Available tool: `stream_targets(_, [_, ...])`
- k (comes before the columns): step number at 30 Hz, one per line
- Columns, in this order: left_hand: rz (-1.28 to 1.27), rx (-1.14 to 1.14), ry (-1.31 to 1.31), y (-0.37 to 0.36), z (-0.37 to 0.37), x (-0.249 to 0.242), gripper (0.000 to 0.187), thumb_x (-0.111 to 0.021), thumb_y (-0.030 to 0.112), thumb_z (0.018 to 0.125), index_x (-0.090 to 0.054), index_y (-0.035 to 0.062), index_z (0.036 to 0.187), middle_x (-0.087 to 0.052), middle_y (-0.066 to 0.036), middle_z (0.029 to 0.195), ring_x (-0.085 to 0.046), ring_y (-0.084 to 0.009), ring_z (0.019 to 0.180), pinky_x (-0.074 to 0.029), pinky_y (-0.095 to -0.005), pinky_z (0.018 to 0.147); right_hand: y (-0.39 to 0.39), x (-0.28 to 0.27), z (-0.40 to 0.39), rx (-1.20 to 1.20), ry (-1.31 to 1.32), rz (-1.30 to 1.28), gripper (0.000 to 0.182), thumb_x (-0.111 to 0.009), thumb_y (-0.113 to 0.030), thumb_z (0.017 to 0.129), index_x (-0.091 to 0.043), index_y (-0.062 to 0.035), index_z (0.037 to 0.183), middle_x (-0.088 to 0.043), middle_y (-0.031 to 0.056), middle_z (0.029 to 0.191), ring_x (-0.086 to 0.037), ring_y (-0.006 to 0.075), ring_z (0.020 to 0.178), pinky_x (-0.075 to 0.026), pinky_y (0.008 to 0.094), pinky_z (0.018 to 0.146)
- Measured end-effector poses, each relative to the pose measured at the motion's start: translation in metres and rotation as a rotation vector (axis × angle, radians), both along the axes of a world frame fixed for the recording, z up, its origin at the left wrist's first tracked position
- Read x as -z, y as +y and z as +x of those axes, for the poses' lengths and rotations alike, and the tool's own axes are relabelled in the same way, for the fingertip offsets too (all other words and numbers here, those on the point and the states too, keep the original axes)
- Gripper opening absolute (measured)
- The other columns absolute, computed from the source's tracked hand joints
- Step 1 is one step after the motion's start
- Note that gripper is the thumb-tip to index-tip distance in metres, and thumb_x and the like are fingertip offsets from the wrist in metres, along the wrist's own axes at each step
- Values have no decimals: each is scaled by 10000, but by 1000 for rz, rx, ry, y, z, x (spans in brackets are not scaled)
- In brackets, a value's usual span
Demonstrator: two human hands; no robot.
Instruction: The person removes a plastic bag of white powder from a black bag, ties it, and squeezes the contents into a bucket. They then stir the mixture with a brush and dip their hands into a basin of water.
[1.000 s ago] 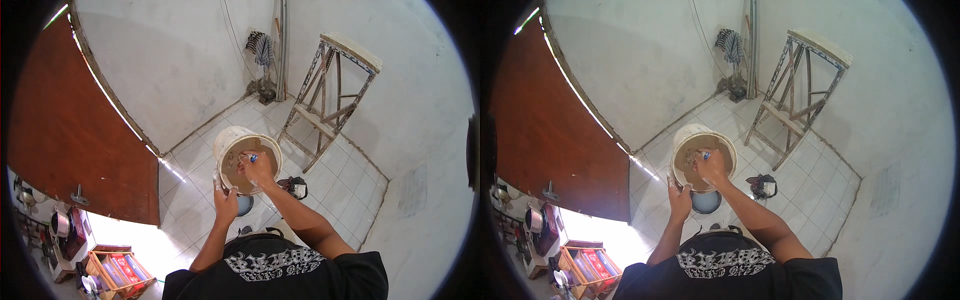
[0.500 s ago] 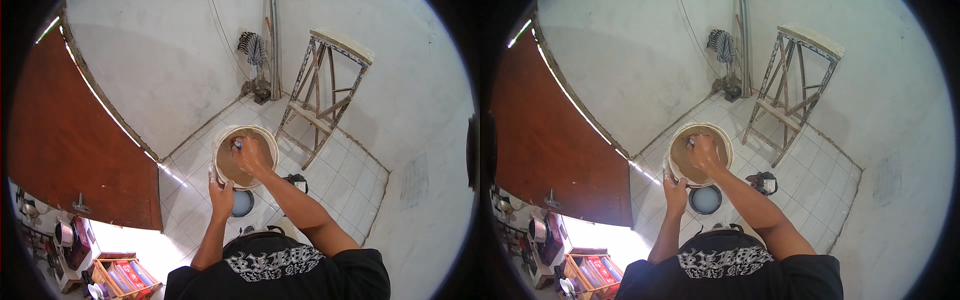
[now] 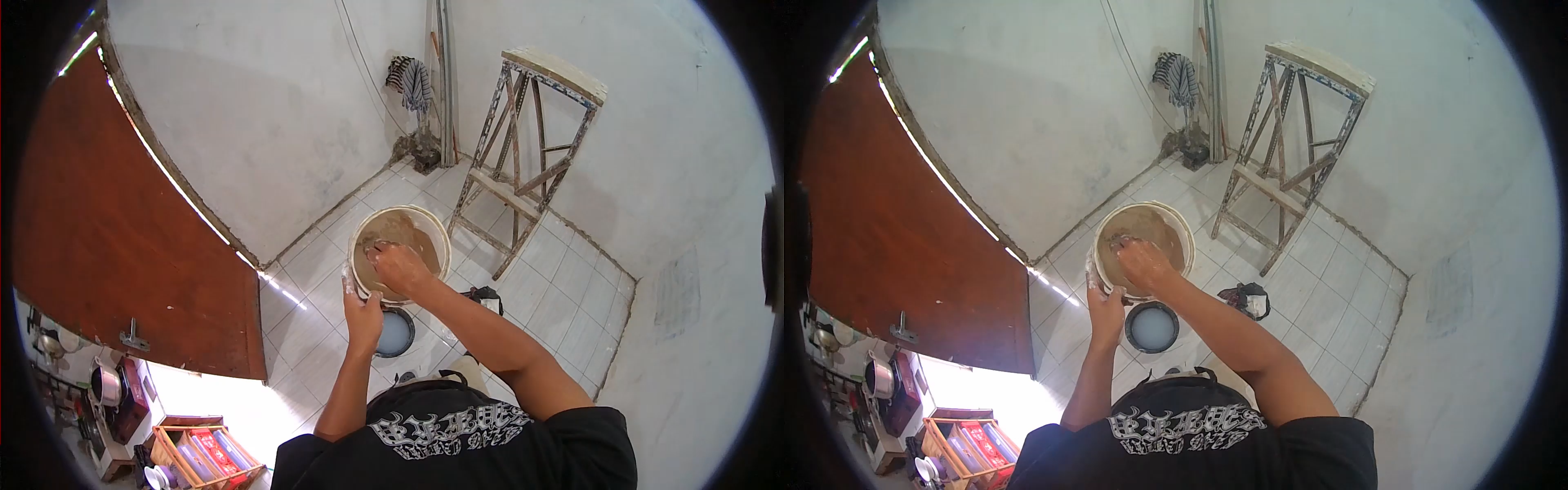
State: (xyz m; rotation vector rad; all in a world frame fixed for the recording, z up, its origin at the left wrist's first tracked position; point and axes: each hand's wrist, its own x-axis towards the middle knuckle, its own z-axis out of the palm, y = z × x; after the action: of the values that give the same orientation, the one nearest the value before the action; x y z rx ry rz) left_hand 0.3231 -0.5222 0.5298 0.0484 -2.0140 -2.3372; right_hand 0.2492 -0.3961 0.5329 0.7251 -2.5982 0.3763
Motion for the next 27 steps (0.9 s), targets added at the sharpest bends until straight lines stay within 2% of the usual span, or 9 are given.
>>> stream_targets(3, [71,-52,29,1,-2,0,742,-480,-121,816,-295,-7,1526,-484,-178,1435,-500,-260,1296,-394,-337,1081,14,-27,12,70,-108,-17,158,-614,-96,827,-688,-16,942,-678,182,939,-704,338,867,-592,418,758])
stream_targets(6, [161,-39,-19,-2,-2,-6,742,-474,-127,818,-296,0,1527,-488,-170,1430,-505,-242,1290,-415,-329,1060,22,-35,10,158,-34,-111,162,-609,-91,840,-691,-18,959,-676,207,938,-697,364,839,-585,439,737])
stream_targets(9, [128,10,-39,-1,4,-21,749,-475,-131,817,-287,2,1530,-491,-160,1429,-511,-221,1280,-439,-314,1033,21,-32,4,151,10,-246,158,-617,-93,835,-691,-8,947,-678,228,907,-689,388,810,-572,475,711])
stream_targets(12, [157,27,124,3,1,-5,759,-478,-135,815,-274,0,1533,-497,-149,1417,-520,-205,1261,-467,-294,990,13,-34,9,109,-113,-154,160,-628,-114,806,-700,-1,895,-689,239,884,-700,385,813,-579,455,734])
stream_targets(16, [234,104,91,4,6,-10,770,-477,-137,809,-260,-8,1536,-490,-151,1424,-511,-214,1273,-445,-301,1021,2,-34,9,89,-31,-248,173,-639,-123,792,-696,13,883,-693,250,868,-698,394,809,-578,459,740])
stream_targets(19, [202,142,146,7,7,-9,776,-463,-142,807,-247,-8,1541,-485,-154,1426,-511,-220,1273,-449,-302,1015,-2,-43,13,79,-180,-208,183,-636,-114,785,-693,32,878,-691,255,844,-692,409,785,-575,465,736])
stream_targets(22, [172,144,99,6,4,-11,783,-449,-148,803,-238,-10,1544,-474,-158,1437,-507,-230,1278,-437,-313,1033,5,-35,5,55,-72,-227,179,-628,-101,785,-697,32,885,-680,261,804,-687,418,766,-569,468,730])
stream_targets(24, [44,123,181,3,-3,2,815,-430,-162,822,-167,38,1568,-463,-175,1439,-598,-273,1181,-596,-344,847,13,-55,9,-21,-150,-392,134,-643,-36,781,-704,50,863,-672,261,802,-661,450,769,-538,485,719])
stream_targets(27, [112,116,104,-1,3,-13,807,-431,-165,827,-174,35,1566,-474,-170,1426,-594,-254,1184,-581,-327,854,29,-78,14,-11,-132,-540,141,-651,-24,787,-713,38,898,-676,261,817,-663,446,762,-535,481,712])
